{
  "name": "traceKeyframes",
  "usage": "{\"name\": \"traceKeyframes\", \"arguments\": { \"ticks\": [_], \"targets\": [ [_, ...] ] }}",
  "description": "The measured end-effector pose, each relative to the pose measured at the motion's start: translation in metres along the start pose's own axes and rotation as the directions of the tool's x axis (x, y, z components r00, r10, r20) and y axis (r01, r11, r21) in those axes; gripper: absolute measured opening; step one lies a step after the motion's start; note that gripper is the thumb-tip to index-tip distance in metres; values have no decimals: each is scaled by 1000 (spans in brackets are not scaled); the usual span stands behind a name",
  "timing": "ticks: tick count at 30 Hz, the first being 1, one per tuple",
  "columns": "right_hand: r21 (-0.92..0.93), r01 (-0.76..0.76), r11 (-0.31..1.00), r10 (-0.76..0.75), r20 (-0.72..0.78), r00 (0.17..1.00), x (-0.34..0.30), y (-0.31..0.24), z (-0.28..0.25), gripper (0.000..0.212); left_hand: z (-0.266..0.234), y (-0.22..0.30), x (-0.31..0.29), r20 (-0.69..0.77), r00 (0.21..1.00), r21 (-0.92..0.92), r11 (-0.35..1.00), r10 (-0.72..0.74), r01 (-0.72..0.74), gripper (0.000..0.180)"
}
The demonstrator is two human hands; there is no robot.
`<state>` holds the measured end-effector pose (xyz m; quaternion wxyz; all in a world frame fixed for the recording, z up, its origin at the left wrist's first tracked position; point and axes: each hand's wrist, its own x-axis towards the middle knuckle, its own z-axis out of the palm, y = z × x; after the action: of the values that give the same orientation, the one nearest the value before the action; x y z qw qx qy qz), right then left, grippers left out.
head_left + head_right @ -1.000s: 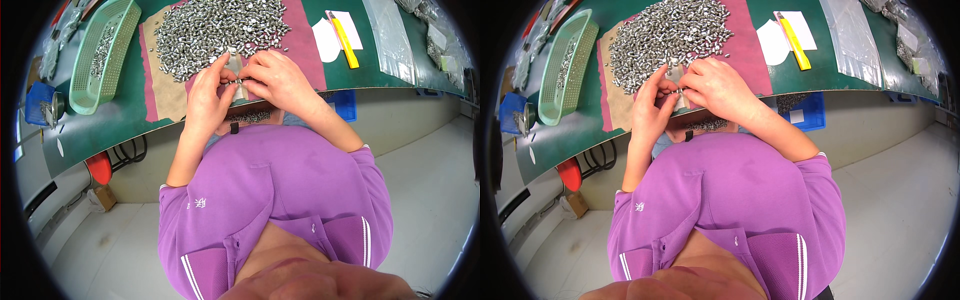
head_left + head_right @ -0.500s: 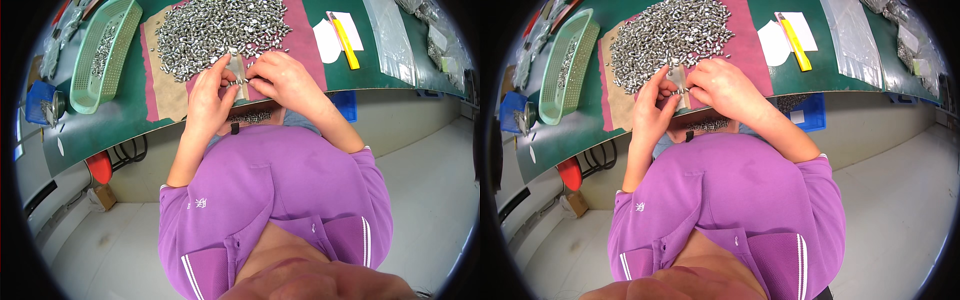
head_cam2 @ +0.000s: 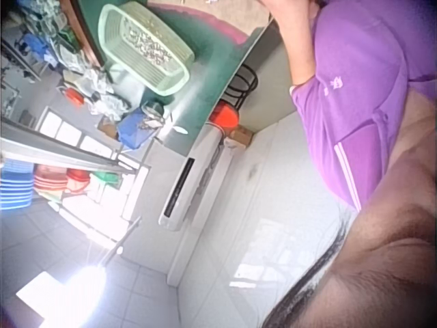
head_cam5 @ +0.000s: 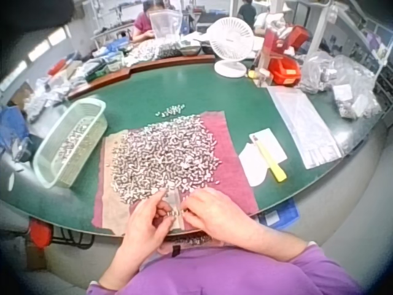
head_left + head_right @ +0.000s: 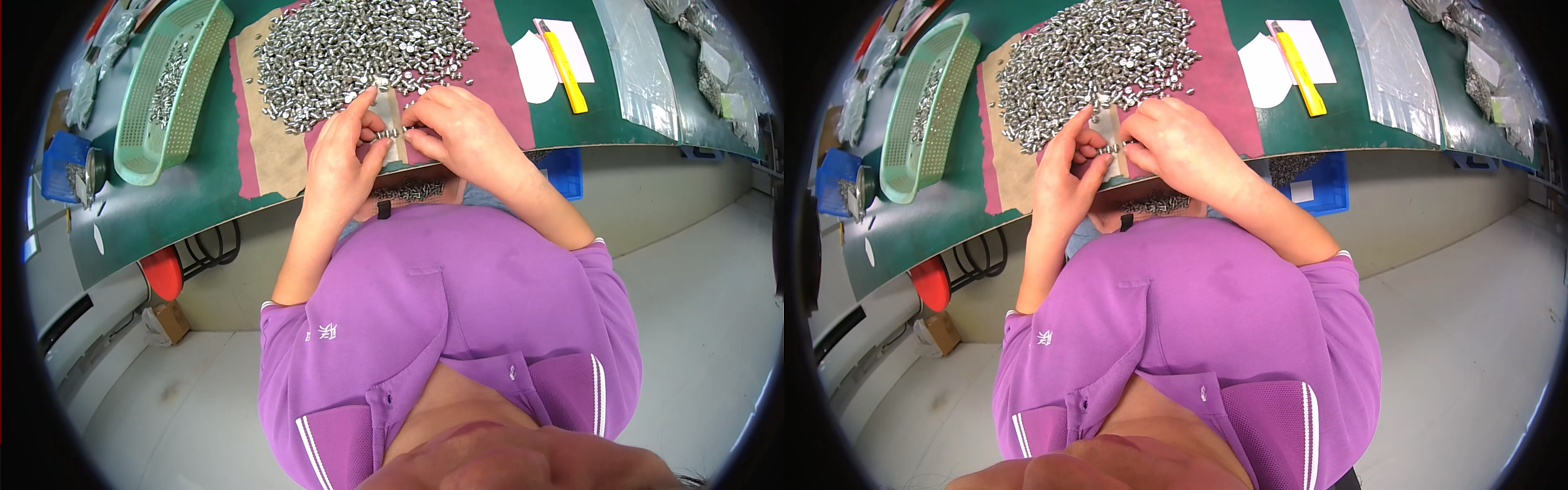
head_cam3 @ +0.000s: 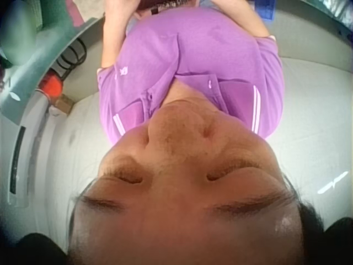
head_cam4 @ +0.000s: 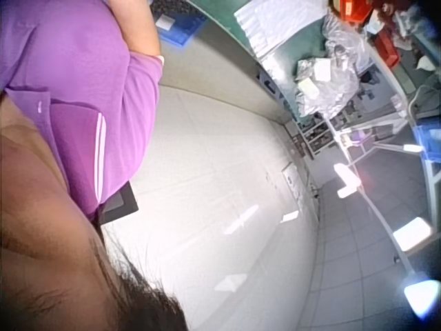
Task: The person picks up small metal hardware components from a large pile and places them into a sorting tray by hand.
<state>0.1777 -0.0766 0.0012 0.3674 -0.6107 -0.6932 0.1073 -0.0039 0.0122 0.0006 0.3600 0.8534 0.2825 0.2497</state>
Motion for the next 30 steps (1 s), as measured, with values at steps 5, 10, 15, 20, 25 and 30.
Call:
{"name": "traceKeyframes", "arguments": {
  "ticks": [5,10,15,20,25,30],
  "targets": [
    [18,34,999,-34,17,999,0,4,0,20,-1,0,0,8,1000,-20,1000,0,0,63],
    [40,-39,998,39,-13,999,0,0,1,19,-1,0,0,20,993,-181,976,-120,121,60],
    [51,-43,998,45,-40,998,0,0,7,16,1,-2,0,9,987,-195,967,-163,162,59],
    [92,-53,994,55,-24,998,-1,-1,8,15,2,-6,-2,27,995,-163,982,-97,100,60],
    [87,-37,996,39,-17,999,-3,-1,9,17,1,-3,-3,25,999,-100,995,-20,23,62],
    [107,-47,993,49,-15,999,-4,0,9,17,1,-2,-3,2,1000,-71,997,21,-21,65]
  ]
}}
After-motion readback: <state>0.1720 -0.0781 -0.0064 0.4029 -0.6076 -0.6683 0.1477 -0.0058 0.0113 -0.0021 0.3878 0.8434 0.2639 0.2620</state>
